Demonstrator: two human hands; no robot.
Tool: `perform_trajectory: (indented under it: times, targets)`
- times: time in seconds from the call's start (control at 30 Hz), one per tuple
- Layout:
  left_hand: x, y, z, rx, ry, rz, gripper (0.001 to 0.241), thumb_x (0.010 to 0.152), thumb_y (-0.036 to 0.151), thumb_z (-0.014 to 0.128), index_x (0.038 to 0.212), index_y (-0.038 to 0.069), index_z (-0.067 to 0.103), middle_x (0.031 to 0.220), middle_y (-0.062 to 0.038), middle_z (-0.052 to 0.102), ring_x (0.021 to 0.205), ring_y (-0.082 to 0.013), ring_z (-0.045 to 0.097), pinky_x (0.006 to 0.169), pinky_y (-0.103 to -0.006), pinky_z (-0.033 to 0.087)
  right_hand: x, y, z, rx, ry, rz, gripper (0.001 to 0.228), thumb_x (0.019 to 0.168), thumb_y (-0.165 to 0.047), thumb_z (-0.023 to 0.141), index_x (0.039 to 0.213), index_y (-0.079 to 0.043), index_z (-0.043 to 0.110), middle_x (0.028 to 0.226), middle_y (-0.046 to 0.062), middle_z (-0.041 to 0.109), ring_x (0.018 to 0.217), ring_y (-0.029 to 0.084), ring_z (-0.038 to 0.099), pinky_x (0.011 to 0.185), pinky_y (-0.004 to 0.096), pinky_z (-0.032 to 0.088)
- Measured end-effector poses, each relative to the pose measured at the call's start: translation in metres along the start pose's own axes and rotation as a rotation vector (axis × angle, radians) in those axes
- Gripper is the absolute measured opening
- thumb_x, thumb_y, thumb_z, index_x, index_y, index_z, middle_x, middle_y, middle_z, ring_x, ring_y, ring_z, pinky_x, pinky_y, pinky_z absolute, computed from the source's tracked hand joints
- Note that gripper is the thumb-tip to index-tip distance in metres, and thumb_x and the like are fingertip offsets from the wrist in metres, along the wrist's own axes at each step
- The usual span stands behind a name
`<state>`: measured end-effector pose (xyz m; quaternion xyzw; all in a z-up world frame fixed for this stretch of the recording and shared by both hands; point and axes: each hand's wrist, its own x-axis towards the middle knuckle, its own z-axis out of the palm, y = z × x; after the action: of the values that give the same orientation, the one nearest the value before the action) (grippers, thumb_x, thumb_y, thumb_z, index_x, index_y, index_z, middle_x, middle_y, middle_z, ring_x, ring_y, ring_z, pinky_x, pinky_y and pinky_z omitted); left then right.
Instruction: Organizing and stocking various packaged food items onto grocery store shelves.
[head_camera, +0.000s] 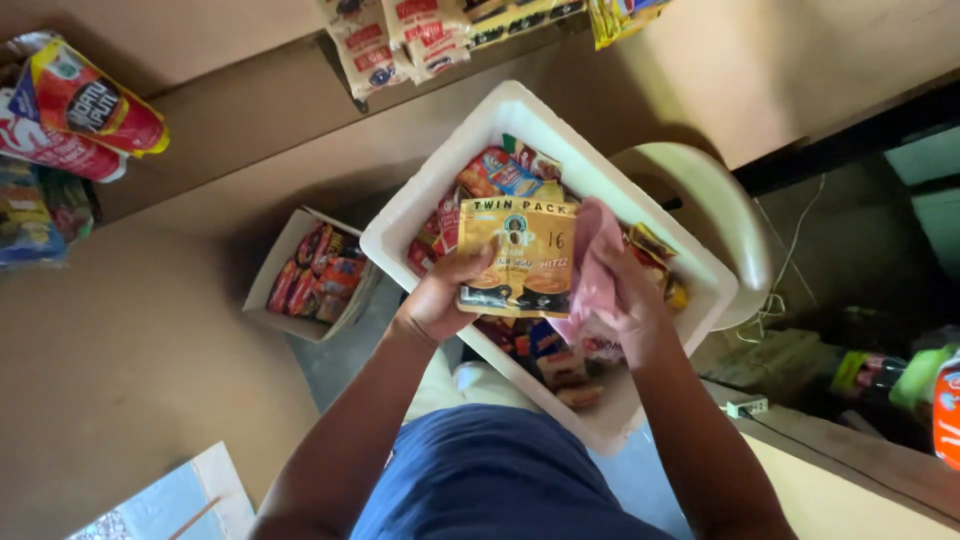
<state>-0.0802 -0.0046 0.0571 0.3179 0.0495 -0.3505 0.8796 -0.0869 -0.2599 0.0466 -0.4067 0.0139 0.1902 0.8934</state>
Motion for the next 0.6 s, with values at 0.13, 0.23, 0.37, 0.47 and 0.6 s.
perform_trajectory:
  times: [0.13,0.23,0.37,0.47,0.6]
  targets:
    - [-0.008,-0.007,0.012,-0.130,-0.114,-0.017,0.053,0.098,0.022,0.068,0.144,0.003,0.052,0.131,-0.011,0.068,0.118,-0.0245,0.067,0.102,-0.0452,0.056,0.003,0.012,-0.008,0.161,0.130,-0.098,0.071,0.100,-0.040,0.067,0.156,-0.011,0.034,0.151,0.007,0.049,0.137,0.020,0.055,0.116,0.041,0.048]
    - [-0.002,-0.004,0.023,-0.068,-0.144,-0.053,0.052,0.099,0.018,0.067,0.145,0.002,0.051,0.132,-0.009,0.066,0.119,-0.0219,0.067,0.104,-0.0433,0.054,0.006,0.007,0.005,0.184,0.046,-0.221,0.060,0.099,-0.036,0.070,0.144,-0.010,0.041,0.141,0.008,0.053,0.132,0.021,0.056,0.116,0.040,0.048]
    - [0.018,0.001,0.006,0.379,-0.095,0.141,0.048,0.101,0.016,0.066,0.146,0.004,0.052,0.136,-0.007,0.066,0.122,-0.0132,0.063,0.107,-0.0317,0.050,-0.003,0.011,0.027,0.252,-0.072,-0.405,0.039,0.097,-0.030,0.074,0.123,-0.009,0.053,0.122,0.009,0.059,0.124,0.023,0.057,0.118,0.039,0.047]
    - [0.035,-0.004,-0.019,0.596,0.042,0.250,0.040,0.105,0.019,0.066,0.139,-0.003,0.063,0.125,-0.008,0.071,0.112,-0.0143,0.066,0.100,-0.0329,0.054,-0.008,-0.005,0.039,0.273,-0.116,-0.500,0.031,0.096,-0.027,0.076,0.113,-0.008,0.059,0.114,0.010,0.062,0.120,0.024,0.058,0.118,0.038,0.047]
    - [0.038,-0.019,0.003,0.563,0.160,0.329,0.040,0.104,0.021,0.064,0.138,0.000,0.061,0.120,-0.006,0.072,0.108,-0.0135,0.066,0.098,-0.0332,0.055,-0.016,-0.018,0.077,0.887,-0.002,0.057,0.024,0.103,-0.021,0.071,0.122,-0.010,0.061,0.131,0.006,0.064,0.121,0.025,0.060,0.108,0.044,0.047]
